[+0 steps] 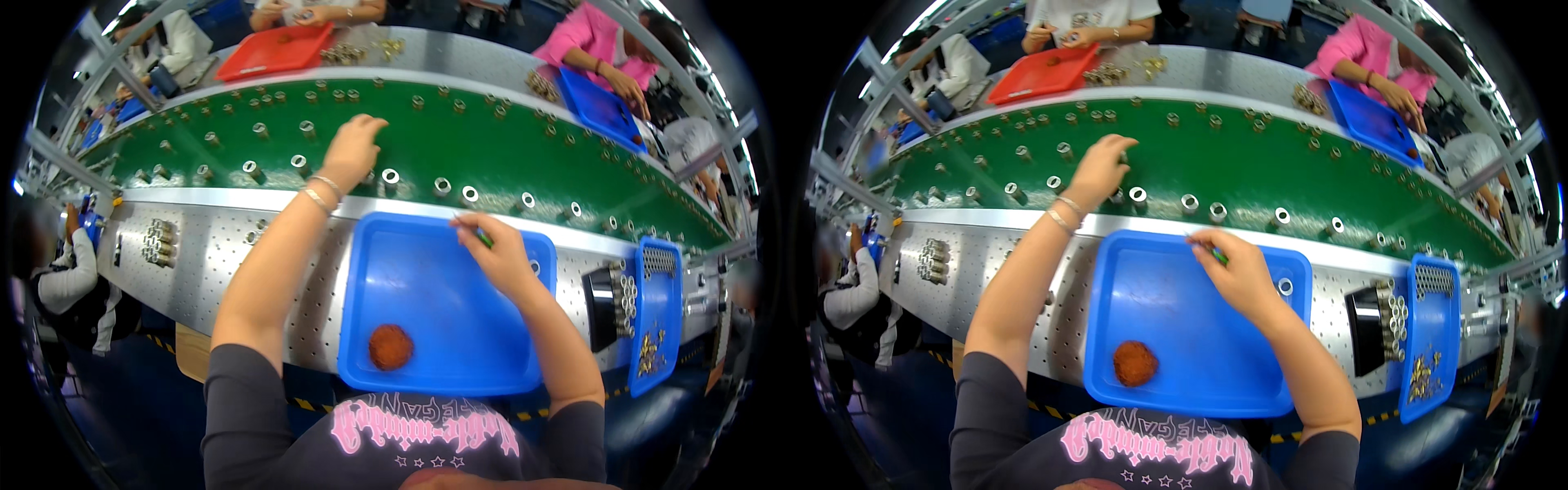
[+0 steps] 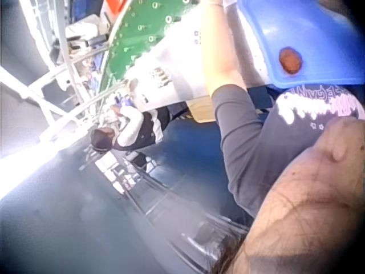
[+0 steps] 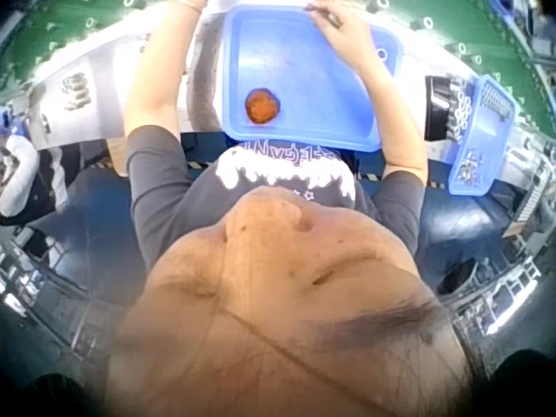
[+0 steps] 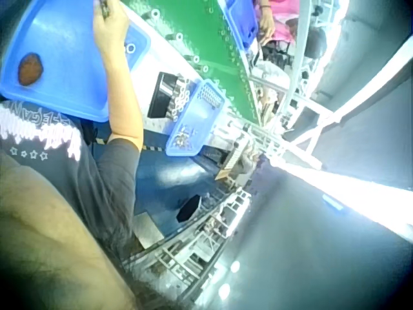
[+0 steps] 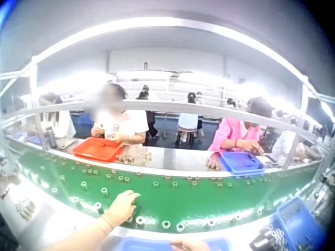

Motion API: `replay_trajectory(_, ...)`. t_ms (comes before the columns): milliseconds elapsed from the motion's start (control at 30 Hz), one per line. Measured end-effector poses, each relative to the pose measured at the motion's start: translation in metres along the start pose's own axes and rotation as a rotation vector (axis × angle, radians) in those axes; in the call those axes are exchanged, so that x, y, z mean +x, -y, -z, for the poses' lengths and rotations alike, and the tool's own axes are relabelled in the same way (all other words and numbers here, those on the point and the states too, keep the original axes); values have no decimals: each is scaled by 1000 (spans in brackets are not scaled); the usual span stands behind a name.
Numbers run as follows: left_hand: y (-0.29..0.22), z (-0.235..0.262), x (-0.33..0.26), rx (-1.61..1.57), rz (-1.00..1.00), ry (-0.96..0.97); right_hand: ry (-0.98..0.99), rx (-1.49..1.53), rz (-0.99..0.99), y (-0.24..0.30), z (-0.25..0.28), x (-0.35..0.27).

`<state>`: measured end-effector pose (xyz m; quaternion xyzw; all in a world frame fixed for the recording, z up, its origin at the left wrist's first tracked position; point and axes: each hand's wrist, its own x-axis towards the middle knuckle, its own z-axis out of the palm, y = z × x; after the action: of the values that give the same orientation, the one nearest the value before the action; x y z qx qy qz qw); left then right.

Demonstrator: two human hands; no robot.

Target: The person uses a pair of pliers to manipulate small cylindrical metal parts over a blue tray. They repeatedly pick up a part, use the pliers to adjust or press a component on it, and then place the part onto a green conveyor belt. The process is repetitive and involves handling multiple identical metal pieces.

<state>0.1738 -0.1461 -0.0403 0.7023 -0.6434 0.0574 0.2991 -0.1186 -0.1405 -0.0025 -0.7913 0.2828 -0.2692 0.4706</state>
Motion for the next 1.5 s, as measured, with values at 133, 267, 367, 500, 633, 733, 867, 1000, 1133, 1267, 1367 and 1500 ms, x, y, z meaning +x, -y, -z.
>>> replay_trajectory(133, 17, -13, 6, 111, 133, 129, 71, -121, 78, 8, -6, -5)
replay_trajectory(267, 16, -3, 2, 32, 227, 83, 147, -167, 16, 20, -5, -12)
replay_trajectory(367, -35, 20, -20, -195, 22, 21, 53, -204, 88, 29, -11, -16)
replay_trajectory(500, -109, 64, -77, -398, -180, 384, 38, -365, 217, 46, -20, -20)
replay_trajectory(633, -128, 88, -109, -487, -199, 502, 239, -445, 236, 48, -27, -28)
replay_trajectory(733, -130, 87, -126, -582, -193, 235, 194, -338, 207, 53, -32, -32)
replay_trajectory(867, -138, 91, -146, -1059, 231, 77, 43, 62, -82, 56, -17, -39)
replay_trajectory(1000, -147, 82, -169, -1453, 525, 224, 134, 268, -221, 58, -12, -47)
replay_trajectory(1133, -165, 83, -169, -1747, 620, 342, 241, 331, -200, 51, -8, -58)
replay_trajectory(1267, -166, 76, -175, -1758, 658, 370, 195, 294, -151, 49, -12, -67)
replay_trajectory(1367, -170, 76, -178, -1574, 594, 261, 55, 9, 25, 55, -13, -70)
replay_trajectory(1500, -173, 67, -182, -1308, 474, 150, 16, -274, 315, 54, -21, -67)
